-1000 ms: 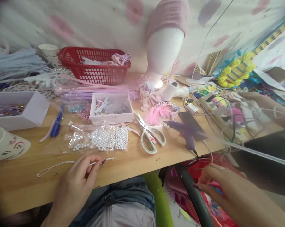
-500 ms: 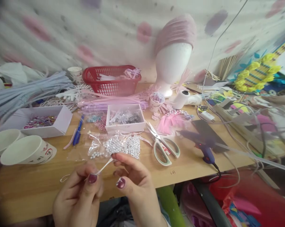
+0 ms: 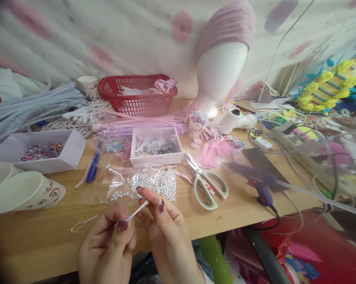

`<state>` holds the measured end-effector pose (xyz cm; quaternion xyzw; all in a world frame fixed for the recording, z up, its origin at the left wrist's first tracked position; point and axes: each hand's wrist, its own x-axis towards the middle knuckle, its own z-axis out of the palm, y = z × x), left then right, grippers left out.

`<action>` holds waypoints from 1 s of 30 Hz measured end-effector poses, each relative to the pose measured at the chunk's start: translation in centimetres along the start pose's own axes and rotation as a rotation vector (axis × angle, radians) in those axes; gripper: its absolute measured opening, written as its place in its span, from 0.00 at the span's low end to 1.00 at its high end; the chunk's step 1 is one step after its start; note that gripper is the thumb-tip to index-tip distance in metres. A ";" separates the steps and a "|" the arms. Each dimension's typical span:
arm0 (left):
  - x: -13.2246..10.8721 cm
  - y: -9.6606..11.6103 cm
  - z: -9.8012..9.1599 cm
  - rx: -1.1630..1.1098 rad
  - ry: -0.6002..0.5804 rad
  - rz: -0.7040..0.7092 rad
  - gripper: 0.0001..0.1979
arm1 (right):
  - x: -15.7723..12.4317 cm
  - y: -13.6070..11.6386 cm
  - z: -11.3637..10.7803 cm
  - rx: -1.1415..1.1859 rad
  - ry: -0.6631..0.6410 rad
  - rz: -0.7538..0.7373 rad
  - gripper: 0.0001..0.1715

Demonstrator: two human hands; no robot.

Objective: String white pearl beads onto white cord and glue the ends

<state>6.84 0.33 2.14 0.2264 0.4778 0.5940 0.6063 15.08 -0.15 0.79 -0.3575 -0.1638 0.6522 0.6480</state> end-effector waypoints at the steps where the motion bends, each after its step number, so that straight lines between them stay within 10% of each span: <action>1: 0.1 -0.1 0.0 0.008 -0.002 0.006 0.22 | 0.0 0.0 0.2 0.014 0.012 0.019 0.22; 30: 0.1 -1.0 -0.5 0.250 -0.022 0.091 0.25 | 0.8 0.1 -0.4 -0.004 0.066 -0.163 0.12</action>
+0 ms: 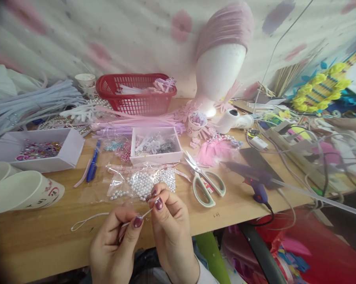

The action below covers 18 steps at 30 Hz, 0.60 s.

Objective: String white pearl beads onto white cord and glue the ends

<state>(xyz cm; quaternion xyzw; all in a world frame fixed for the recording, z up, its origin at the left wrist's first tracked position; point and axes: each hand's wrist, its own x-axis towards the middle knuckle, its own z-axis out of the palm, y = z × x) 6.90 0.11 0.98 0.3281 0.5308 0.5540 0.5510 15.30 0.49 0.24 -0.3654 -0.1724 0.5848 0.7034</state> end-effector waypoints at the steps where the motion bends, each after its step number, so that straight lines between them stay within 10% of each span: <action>1: -0.2 0.0 0.0 0.009 0.006 -0.004 0.25 | 0.0 0.1 0.1 0.020 0.001 -0.002 0.14; 18: -0.7 -0.5 -0.3 -0.116 0.040 -0.058 0.25 | 1.3 -2.8 0.2 0.203 0.106 -0.159 0.14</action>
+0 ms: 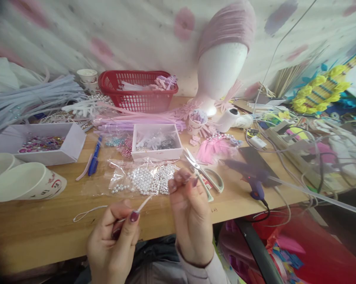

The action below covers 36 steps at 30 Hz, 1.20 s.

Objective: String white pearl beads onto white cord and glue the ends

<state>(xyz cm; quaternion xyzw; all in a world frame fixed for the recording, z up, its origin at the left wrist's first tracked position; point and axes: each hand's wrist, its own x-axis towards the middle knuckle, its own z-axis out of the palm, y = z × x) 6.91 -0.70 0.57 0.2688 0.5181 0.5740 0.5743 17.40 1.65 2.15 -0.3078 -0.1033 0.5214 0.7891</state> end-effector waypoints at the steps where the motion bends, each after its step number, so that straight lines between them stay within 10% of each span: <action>1: 0.2 0.0 -0.2 -0.019 0.011 -0.008 0.25 | 0.3 -0.4 -0.1 -0.012 0.013 -0.046 0.13; 9: 1.0 0.4 -0.6 -0.157 0.036 0.000 0.23 | 0.8 -1.6 -1.5 -0.126 0.014 -0.077 0.14; 15: 1.2 0.1 -0.7 -0.094 0.055 0.145 0.21 | 1.1 -2.4 -1.8 -0.349 -0.057 -0.193 0.33; 19: 1.1 0.2 -0.4 0.046 0.077 0.275 0.20 | 0.3 -1.0 -1.6 -0.552 -0.255 0.021 0.08; 25: 1.2 0.4 -0.3 0.131 0.033 0.315 0.19 | -0.6 1.2 -0.8 -0.337 -0.342 0.279 0.11; 36: 1.2 1.0 0.3 -0.006 -0.034 0.072 0.23 | -0.5 2.1 -0.4 -0.290 -0.207 0.190 0.09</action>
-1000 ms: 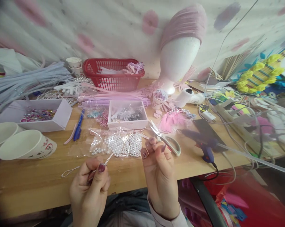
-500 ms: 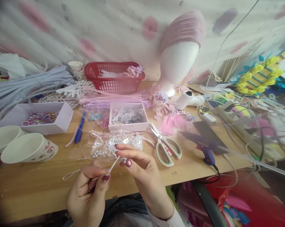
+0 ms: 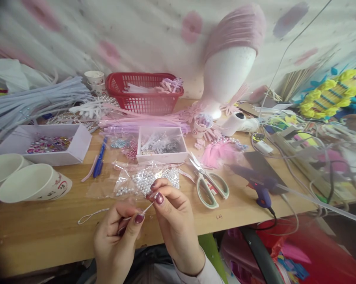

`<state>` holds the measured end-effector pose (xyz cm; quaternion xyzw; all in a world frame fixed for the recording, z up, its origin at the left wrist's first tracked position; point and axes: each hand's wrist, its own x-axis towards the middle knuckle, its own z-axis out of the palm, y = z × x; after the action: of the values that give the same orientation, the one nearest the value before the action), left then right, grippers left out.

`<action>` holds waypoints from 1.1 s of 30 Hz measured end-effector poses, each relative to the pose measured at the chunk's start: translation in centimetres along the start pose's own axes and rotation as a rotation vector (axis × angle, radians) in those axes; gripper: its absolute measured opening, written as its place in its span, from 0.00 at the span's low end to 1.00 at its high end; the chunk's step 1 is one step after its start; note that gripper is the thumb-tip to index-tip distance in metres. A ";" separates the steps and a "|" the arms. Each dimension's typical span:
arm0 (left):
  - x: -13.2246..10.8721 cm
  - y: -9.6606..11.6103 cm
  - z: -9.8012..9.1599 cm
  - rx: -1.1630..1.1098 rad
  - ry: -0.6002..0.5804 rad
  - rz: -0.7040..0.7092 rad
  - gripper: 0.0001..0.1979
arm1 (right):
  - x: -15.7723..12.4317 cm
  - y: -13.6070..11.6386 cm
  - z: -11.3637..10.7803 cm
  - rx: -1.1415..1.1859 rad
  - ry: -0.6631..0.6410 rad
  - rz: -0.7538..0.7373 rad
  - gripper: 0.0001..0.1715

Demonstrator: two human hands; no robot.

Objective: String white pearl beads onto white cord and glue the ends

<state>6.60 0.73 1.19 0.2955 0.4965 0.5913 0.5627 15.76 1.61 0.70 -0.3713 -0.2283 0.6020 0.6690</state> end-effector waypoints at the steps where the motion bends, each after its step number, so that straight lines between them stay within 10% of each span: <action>1: 0.0 0.1 0.0 -0.017 -0.002 -0.024 0.23 | 0.1 0.1 0.0 -0.005 0.016 -0.010 0.10; 33: 0.9 -2.3 -0.8 0.085 -0.113 -0.090 0.25 | 0.8 1.1 -0.3 0.051 0.055 -0.043 0.11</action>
<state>6.59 1.12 -1.37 0.3297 0.5013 0.5262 0.6026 15.43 2.35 -0.40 -0.3657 -0.2025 0.5827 0.6969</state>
